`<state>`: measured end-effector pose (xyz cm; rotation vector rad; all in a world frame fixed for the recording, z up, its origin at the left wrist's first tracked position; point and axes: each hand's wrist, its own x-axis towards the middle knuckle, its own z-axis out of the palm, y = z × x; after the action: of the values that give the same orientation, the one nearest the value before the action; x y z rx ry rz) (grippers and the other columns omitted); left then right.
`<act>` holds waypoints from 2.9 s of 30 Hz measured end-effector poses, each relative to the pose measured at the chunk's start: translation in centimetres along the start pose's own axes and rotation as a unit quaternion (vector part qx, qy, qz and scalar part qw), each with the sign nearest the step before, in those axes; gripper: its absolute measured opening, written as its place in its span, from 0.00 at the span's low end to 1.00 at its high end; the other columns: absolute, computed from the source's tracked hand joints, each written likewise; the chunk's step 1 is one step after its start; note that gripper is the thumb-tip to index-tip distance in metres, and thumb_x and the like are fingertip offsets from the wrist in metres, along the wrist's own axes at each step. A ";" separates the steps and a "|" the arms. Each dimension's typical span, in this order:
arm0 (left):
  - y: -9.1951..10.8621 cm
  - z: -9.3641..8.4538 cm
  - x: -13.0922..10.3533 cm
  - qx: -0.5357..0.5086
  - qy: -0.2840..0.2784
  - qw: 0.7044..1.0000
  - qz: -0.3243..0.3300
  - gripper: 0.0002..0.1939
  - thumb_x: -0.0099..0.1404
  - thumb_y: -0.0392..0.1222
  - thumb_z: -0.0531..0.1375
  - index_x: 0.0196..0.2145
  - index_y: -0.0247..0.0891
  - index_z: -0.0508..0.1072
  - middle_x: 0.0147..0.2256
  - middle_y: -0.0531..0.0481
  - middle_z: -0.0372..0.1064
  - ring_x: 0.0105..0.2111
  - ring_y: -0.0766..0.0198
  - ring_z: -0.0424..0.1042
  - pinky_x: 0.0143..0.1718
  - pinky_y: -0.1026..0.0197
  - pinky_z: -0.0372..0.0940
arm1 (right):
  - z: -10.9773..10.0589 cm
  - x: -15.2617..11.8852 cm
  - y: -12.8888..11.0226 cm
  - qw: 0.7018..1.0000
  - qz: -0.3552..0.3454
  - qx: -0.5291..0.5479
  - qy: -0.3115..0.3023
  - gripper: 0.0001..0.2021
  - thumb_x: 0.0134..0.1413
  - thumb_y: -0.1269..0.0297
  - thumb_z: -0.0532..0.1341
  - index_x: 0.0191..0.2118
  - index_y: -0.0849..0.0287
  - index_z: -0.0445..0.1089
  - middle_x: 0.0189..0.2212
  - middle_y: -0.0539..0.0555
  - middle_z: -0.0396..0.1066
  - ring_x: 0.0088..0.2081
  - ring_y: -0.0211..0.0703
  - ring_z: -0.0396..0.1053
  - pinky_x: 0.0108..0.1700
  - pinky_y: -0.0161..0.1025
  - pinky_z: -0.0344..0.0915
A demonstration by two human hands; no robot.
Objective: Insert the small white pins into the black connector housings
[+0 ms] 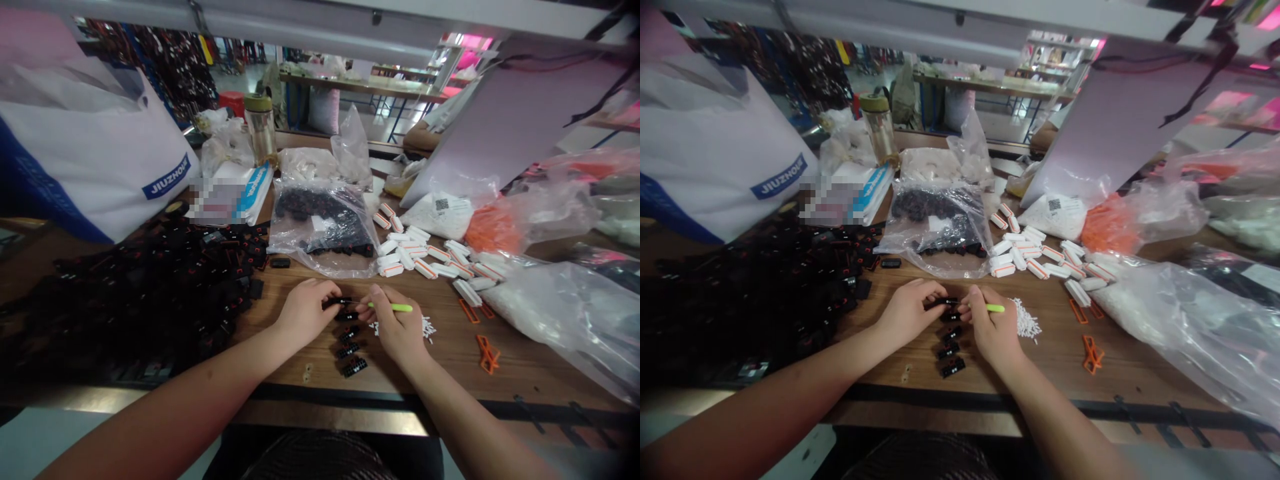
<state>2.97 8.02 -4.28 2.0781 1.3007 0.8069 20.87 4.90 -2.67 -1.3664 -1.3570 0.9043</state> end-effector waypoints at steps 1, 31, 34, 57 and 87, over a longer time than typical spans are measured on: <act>0.0 0.0 0.0 0.001 0.000 1.000 -0.001 0.08 0.58 0.30 0.66 0.33 0.40 0.74 0.32 0.53 0.74 0.34 0.59 0.71 0.35 0.59 0.65 | 0.0 0.0 0.0 1.000 0.001 0.000 -0.001 0.20 0.62 0.50 0.59 0.27 0.59 0.73 0.23 0.54 0.76 0.21 0.39 0.73 0.24 0.34 0.70; -0.3 0.2 -0.2 0.028 0.034 0.999 0.012 0.09 0.57 0.33 0.69 0.33 0.42 0.74 0.31 0.56 0.75 0.34 0.58 0.72 0.44 0.51 0.60 | -0.2 0.0 -0.2 0.999 -0.029 -0.025 -0.001 0.19 0.64 0.52 0.58 0.28 0.59 0.73 0.22 0.51 0.73 0.22 0.38 0.72 0.26 0.33 0.68; -0.6 0.1 -0.2 0.001 0.044 0.999 0.007 0.08 0.57 0.34 0.69 0.32 0.42 0.74 0.31 0.55 0.75 0.35 0.57 0.71 0.43 0.51 0.61 | -0.9 -0.2 -0.1 0.998 -0.044 -0.016 0.030 0.17 0.65 0.54 0.58 0.29 0.58 0.73 0.22 0.50 0.74 0.22 0.37 0.72 0.26 0.33 0.68; -0.7 0.0 0.0 -0.190 0.109 0.975 -0.041 0.08 0.56 0.30 0.66 0.32 0.39 0.74 0.32 0.53 0.74 0.33 0.62 0.72 0.38 0.59 0.66 | -0.3 -1.3 -1.3 0.940 -0.297 -0.133 -0.103 0.10 0.63 0.76 0.55 0.42 0.58 0.73 0.32 0.53 0.75 0.34 0.40 0.72 0.38 0.38 0.67; -0.6 -0.1 0.0 -0.192 0.120 0.973 -0.046 0.06 0.57 0.32 0.65 0.31 0.39 0.72 0.31 0.53 0.74 0.33 0.61 0.73 0.40 0.58 0.67 | -0.5 -1.3 -1.3 0.947 -0.278 -0.144 -0.072 0.10 0.63 0.73 0.55 0.37 0.56 0.73 0.29 0.52 0.75 0.31 0.40 0.73 0.34 0.39 0.67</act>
<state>2.56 8.22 -4.61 1.6423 1.2352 1.1915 20.84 3.39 -1.44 -1.0412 -1.9186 0.4386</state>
